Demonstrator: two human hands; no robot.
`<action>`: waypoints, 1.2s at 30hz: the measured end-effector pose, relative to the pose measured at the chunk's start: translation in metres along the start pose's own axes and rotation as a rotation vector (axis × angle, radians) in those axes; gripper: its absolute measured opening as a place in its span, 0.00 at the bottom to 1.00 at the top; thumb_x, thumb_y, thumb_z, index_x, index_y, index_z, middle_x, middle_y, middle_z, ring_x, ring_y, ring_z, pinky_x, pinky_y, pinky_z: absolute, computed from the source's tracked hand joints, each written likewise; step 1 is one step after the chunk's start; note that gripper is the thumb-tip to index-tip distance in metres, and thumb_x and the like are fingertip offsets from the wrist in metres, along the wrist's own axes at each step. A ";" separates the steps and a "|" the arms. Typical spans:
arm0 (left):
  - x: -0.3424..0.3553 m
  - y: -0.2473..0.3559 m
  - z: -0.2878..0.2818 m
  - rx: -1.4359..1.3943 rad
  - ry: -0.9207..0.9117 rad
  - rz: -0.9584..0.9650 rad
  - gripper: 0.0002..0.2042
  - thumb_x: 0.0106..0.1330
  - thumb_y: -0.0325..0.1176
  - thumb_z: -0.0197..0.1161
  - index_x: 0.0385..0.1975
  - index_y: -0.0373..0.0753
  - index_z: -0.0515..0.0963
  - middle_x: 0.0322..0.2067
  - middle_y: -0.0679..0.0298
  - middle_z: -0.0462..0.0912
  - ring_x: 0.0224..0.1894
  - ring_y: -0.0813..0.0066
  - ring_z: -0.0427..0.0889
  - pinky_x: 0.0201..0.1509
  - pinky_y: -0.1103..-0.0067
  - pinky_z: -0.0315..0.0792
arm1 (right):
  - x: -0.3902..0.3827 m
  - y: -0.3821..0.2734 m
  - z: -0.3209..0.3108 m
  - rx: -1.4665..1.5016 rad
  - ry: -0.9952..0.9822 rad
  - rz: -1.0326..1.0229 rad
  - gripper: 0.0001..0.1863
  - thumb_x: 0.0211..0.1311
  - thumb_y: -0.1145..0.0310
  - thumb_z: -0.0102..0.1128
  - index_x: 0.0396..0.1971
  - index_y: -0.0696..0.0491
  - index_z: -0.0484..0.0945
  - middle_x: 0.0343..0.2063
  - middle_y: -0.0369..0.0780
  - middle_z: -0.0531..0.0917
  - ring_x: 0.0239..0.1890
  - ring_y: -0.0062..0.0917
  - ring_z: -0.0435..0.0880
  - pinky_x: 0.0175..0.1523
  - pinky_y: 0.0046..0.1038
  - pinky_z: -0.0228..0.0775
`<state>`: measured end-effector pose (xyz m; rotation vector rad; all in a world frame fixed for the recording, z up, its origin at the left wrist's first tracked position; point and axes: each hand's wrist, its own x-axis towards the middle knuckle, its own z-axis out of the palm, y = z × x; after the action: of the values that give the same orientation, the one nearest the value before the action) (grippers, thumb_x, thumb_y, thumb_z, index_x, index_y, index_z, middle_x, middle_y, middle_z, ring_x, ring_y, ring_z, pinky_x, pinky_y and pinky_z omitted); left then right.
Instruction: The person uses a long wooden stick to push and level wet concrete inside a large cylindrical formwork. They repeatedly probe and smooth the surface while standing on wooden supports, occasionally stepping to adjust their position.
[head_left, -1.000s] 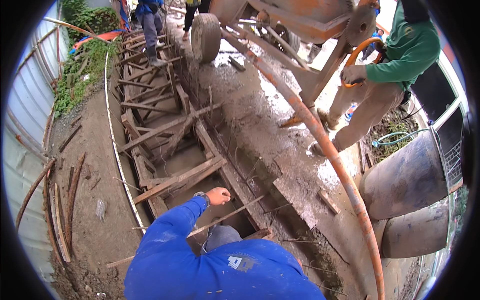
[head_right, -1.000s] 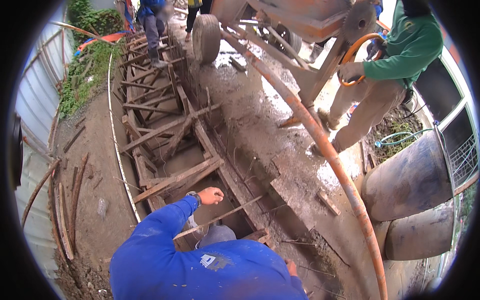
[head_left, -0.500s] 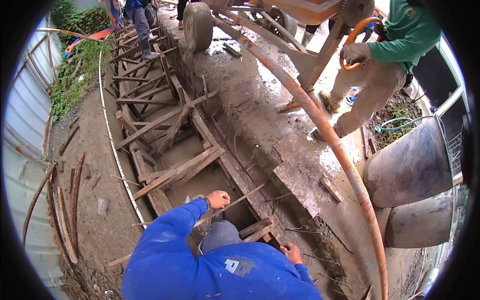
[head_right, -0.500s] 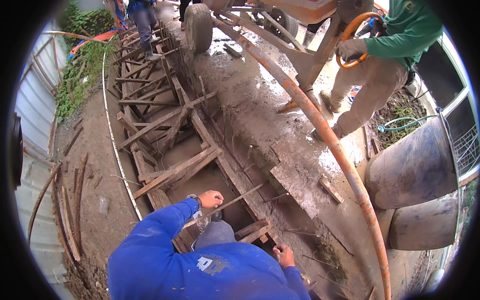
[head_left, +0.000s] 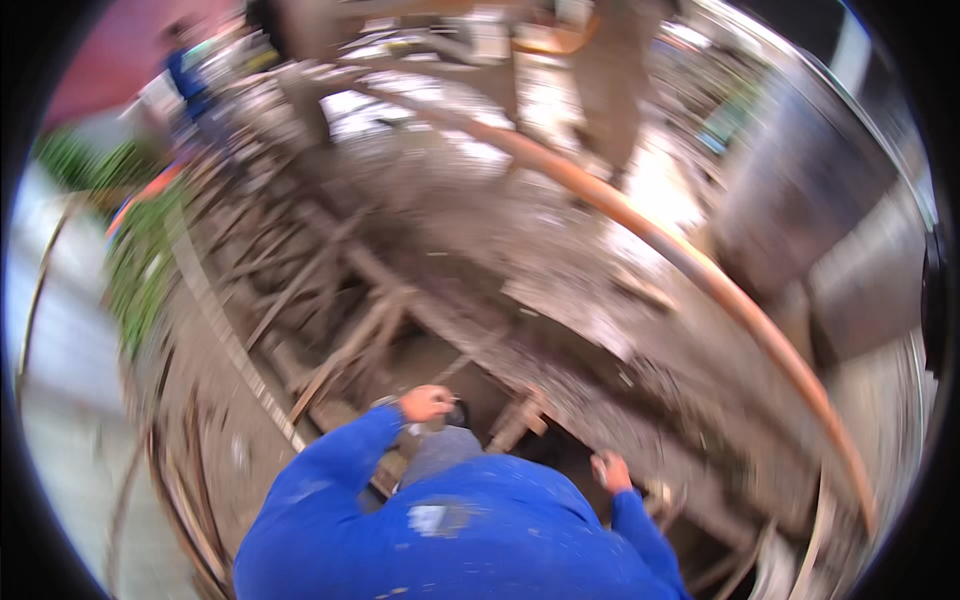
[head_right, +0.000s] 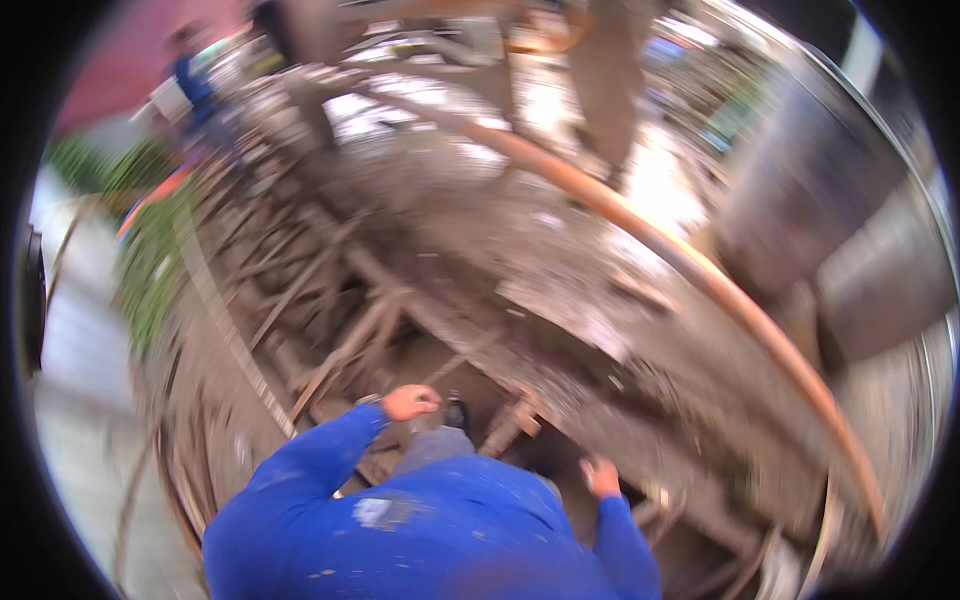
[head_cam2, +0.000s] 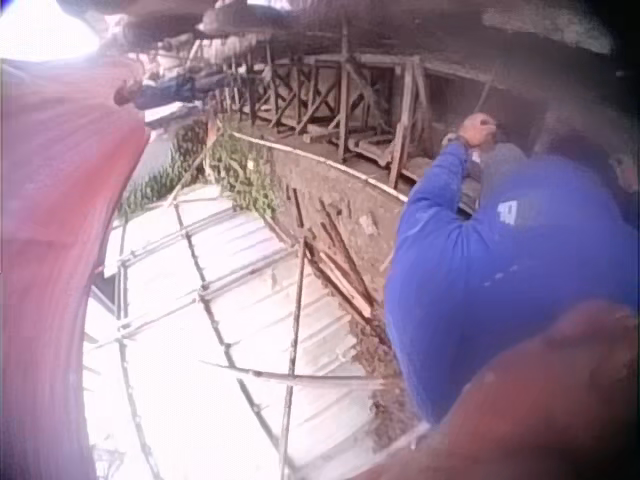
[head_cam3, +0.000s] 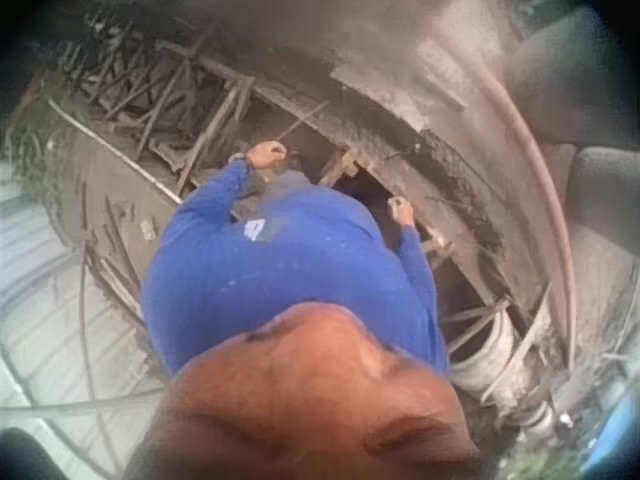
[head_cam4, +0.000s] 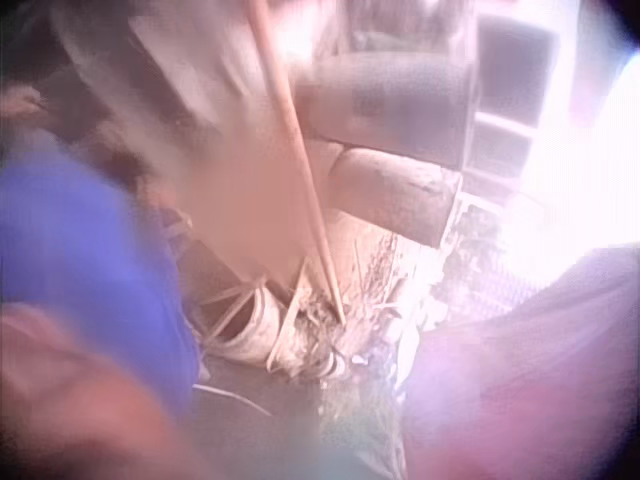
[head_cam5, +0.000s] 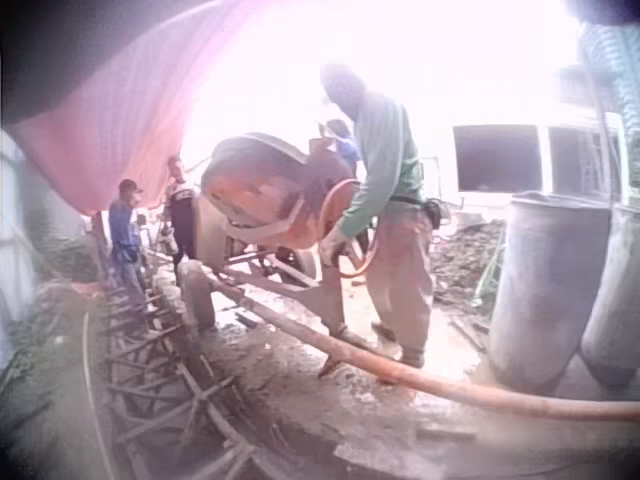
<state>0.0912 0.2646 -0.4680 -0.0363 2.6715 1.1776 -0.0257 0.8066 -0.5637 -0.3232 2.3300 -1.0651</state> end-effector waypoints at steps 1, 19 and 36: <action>0.015 0.036 -0.004 -0.151 -0.184 -0.197 0.18 0.67 0.44 0.64 0.45 0.35 0.85 0.42 0.55 0.88 0.40 0.63 0.88 0.50 0.68 0.80 | -0.004 0.025 -0.006 -0.167 0.132 -0.101 0.22 0.67 0.50 0.59 0.31 0.57 0.84 0.23 0.47 0.85 0.29 0.42 0.85 0.40 0.41 0.77; 0.153 -0.019 -0.032 -0.448 -0.273 -0.236 0.15 0.69 0.33 0.63 0.51 0.33 0.80 0.44 0.61 0.85 0.38 0.75 0.86 0.42 0.76 0.80 | -0.186 -0.067 0.042 0.008 0.218 0.524 0.16 0.60 0.56 0.66 0.35 0.55 0.86 0.37 0.49 0.88 0.43 0.43 0.87 0.50 0.41 0.77; 0.390 0.376 0.166 0.602 -0.662 0.234 0.16 0.67 0.38 0.66 0.51 0.38 0.82 0.46 0.56 0.86 0.50 0.63 0.85 0.57 0.69 0.78 | -0.154 0.165 -0.220 0.347 0.993 0.147 0.07 0.63 0.71 0.62 0.36 0.60 0.81 0.31 0.45 0.85 0.34 0.30 0.85 0.44 0.31 0.76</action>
<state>-0.2989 0.6666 -0.3855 0.6528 2.3237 0.2880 -0.0241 1.1176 -0.5118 0.6509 2.8084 -1.7872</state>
